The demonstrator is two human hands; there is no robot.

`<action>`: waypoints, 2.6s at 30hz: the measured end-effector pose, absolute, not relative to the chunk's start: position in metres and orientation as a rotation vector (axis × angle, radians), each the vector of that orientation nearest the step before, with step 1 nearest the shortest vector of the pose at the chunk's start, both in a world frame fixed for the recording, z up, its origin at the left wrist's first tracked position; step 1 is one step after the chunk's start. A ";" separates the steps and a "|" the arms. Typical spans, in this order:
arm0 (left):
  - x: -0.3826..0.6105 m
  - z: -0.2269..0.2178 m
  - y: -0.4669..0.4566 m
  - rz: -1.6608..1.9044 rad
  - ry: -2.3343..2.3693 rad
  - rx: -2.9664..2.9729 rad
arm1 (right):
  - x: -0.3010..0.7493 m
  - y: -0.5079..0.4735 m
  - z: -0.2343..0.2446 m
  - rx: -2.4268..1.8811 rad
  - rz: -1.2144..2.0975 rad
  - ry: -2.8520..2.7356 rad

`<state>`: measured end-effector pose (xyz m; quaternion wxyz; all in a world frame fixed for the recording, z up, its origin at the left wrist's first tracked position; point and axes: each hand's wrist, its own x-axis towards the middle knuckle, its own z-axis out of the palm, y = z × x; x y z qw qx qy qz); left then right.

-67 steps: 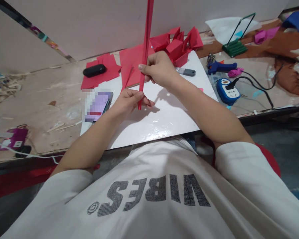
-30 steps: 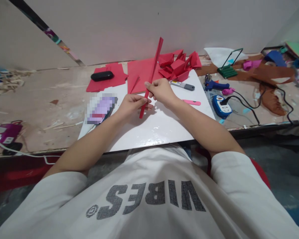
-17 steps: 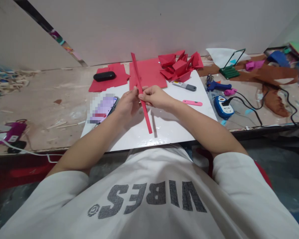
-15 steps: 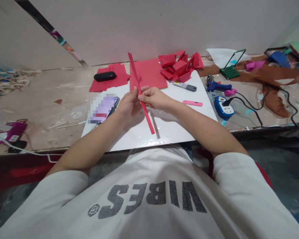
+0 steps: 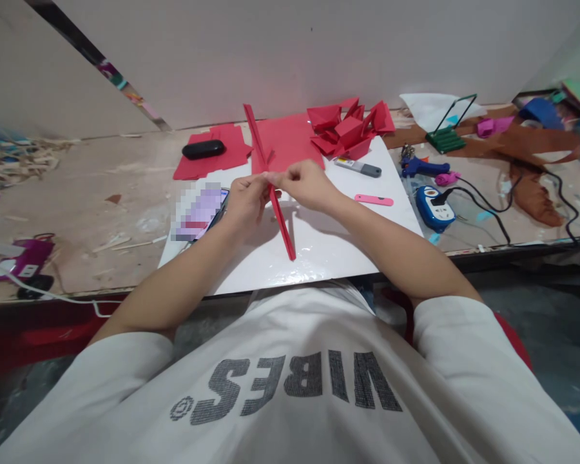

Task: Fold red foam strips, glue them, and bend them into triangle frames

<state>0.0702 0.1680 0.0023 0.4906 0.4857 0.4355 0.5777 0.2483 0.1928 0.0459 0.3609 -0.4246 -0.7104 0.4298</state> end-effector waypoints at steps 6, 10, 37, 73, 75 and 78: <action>0.069 0.007 0.161 1.122 1.006 1.312 | 0.252 0.196 0.047 -1.064 1.267 -1.671; 0.075 0.011 0.158 1.079 0.942 1.304 | 0.250 0.195 0.040 -0.991 1.465 -1.657; 0.072 0.008 0.166 1.093 1.040 1.117 | 0.228 0.178 0.032 -0.926 1.619 -1.718; 0.057 0.013 0.170 0.937 0.972 1.353 | 0.255 0.199 0.052 -1.046 1.638 -1.571; 0.058 0.013 0.169 0.931 0.972 1.363 | 0.253 0.200 0.047 -1.047 1.582 -1.599; 0.061 0.015 0.168 0.914 0.945 1.356 | 0.250 0.201 0.042 -1.061 1.538 -1.608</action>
